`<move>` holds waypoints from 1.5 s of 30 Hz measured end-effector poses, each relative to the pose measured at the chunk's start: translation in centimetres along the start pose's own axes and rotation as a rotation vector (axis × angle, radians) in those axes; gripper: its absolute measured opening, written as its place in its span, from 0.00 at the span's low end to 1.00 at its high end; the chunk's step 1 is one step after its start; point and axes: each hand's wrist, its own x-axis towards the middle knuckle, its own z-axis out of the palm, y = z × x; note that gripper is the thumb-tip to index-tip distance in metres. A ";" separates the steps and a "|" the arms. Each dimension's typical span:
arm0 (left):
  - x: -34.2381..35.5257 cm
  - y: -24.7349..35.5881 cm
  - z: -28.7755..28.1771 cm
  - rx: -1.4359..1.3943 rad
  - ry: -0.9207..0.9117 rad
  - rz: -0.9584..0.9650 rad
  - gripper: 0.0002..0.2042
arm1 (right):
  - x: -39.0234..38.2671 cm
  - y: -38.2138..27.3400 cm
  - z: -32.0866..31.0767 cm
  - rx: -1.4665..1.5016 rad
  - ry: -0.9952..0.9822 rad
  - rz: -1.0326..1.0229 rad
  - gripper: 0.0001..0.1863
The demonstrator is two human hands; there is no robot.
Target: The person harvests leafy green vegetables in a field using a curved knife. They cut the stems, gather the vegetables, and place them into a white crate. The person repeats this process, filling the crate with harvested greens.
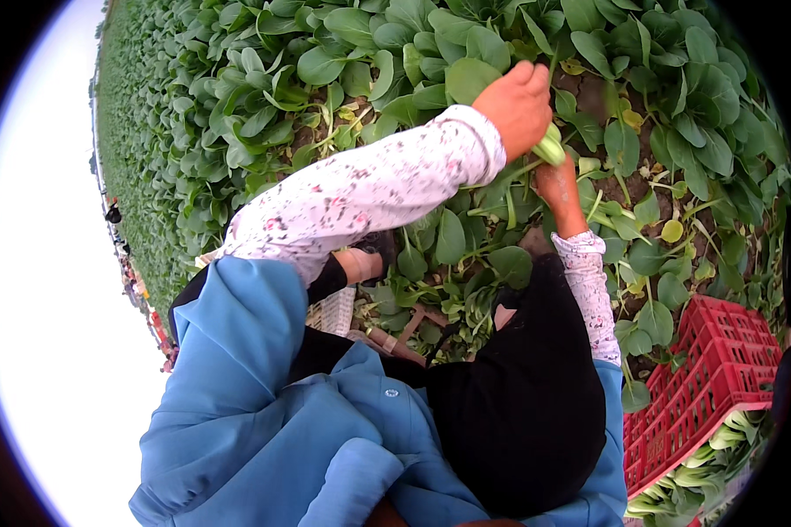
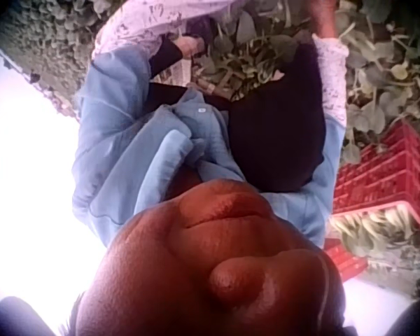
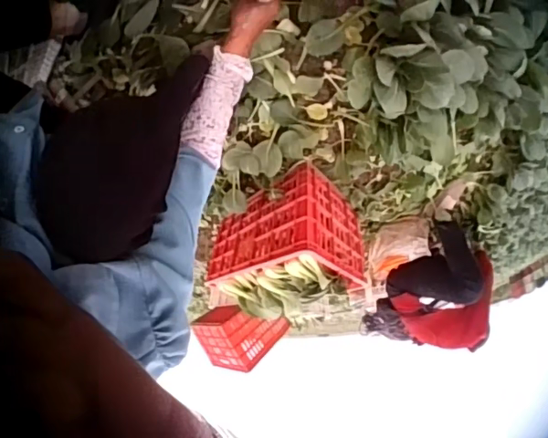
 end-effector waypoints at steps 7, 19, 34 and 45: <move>-1.8 -1.5 5.3 -0.036 -0.235 -0.078 0.22 | 0.7 -4.2 -1.0 0.026 -0.071 0.189 0.21; -6.0 -1.0 7.6 0.066 0.081 0.015 0.24 | -0.9 -3.4 -1.0 -0.326 -0.044 0.028 0.24; -6.0 -2.1 7.8 0.063 0.051 -0.081 0.23 | 1.3 -4.6 -0.4 -0.008 -0.141 0.257 0.23; -7.6 -1.7 8.5 0.056 -0.026 -0.013 0.20 | -0.9 -3.0 -0.2 -0.395 -0.169 -0.037 0.21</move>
